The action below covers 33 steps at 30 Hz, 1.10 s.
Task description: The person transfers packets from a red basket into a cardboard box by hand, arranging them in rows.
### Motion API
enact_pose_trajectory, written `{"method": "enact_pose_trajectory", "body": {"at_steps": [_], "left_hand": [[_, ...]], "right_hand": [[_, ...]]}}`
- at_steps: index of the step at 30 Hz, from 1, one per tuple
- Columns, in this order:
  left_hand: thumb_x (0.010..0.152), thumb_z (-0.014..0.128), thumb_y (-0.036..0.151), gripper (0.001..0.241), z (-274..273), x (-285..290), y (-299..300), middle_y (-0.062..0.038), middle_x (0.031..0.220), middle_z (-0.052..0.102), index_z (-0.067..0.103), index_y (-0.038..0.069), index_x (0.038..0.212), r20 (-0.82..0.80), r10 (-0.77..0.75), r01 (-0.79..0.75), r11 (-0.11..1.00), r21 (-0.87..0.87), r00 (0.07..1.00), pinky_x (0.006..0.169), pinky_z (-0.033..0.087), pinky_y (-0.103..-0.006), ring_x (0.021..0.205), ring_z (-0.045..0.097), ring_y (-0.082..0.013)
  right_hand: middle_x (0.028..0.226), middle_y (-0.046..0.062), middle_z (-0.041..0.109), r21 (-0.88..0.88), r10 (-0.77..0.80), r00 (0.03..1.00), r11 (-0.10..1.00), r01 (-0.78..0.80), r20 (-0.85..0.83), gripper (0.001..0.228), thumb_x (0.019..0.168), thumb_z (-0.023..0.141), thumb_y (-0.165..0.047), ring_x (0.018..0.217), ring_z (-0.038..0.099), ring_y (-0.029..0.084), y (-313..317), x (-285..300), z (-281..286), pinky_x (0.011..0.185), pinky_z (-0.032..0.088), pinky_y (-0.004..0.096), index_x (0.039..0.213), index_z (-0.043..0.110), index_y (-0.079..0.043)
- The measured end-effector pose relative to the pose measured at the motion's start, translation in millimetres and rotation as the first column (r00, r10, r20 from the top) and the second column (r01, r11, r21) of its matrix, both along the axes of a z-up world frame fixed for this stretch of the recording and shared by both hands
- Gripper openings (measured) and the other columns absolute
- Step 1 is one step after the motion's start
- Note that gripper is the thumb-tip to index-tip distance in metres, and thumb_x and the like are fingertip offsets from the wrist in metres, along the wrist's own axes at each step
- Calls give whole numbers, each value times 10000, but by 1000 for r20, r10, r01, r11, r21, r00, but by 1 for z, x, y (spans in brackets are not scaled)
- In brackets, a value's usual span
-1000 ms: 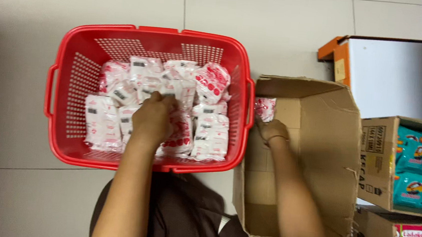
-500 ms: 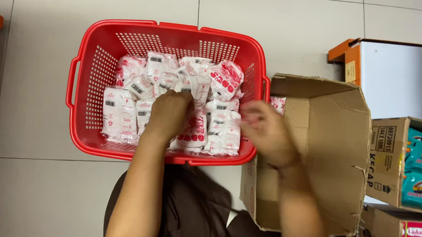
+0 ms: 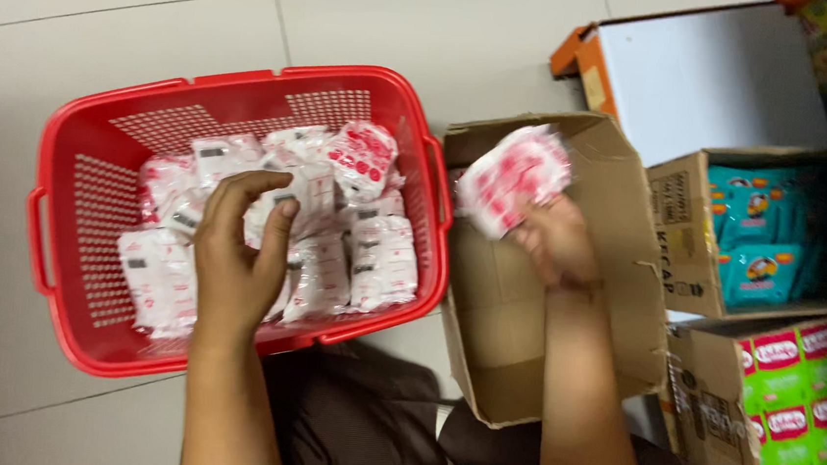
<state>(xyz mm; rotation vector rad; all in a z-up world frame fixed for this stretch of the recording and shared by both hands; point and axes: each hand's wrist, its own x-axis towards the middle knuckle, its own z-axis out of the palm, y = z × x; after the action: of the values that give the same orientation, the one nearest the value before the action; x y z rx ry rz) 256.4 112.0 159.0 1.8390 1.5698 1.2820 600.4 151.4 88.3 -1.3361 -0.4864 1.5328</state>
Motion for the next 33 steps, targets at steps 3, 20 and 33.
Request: {"method": "enact_pose_trajectory", "body": {"at_steps": [3, 20, 33], "left_hand": [[1026, 696, 64, 120, -3, 5, 2, -114, 1049, 704, 715, 61, 1144, -147, 6, -14, 999, -53, 989, 972, 493, -470, 1052, 659, -373], [927, 693, 184, 251, -60, -42, 10, -147, 1020, 741, 732, 118, 1166, -471, -89, -262, 735, -626, 877, 924, 539, -537, 1057, 686, -416], [974, 521, 227, 245, -68, -27, 19, -69, 1182, 741, 678, 186, 1157, -271, -250, -104, 529, -842, 930, 846, 520, -443, 1062, 704, -303]], "right_hand": [[1110, 90, 663, -260, -170, 974, 957, 127, -150, 183, 1001, 649, -103, 1079, 680, 236, 40, 71, -90, 993, 568, 403, 1164, 576, -65], [1064, 203, 767, -665, 643, -215, 745, -44, 735, 718, 893, 549, -706, 1078, 724, 394, 84, 83, -166, 844, 605, 511, 1139, 780, -72], [1454, 181, 443, -756, 630, -466, 325, -569, 621, 993, 693, 981, -331, 1370, 423, 354, 19, -199, -22, 1106, 439, 457, 1450, 414, -29]]}}
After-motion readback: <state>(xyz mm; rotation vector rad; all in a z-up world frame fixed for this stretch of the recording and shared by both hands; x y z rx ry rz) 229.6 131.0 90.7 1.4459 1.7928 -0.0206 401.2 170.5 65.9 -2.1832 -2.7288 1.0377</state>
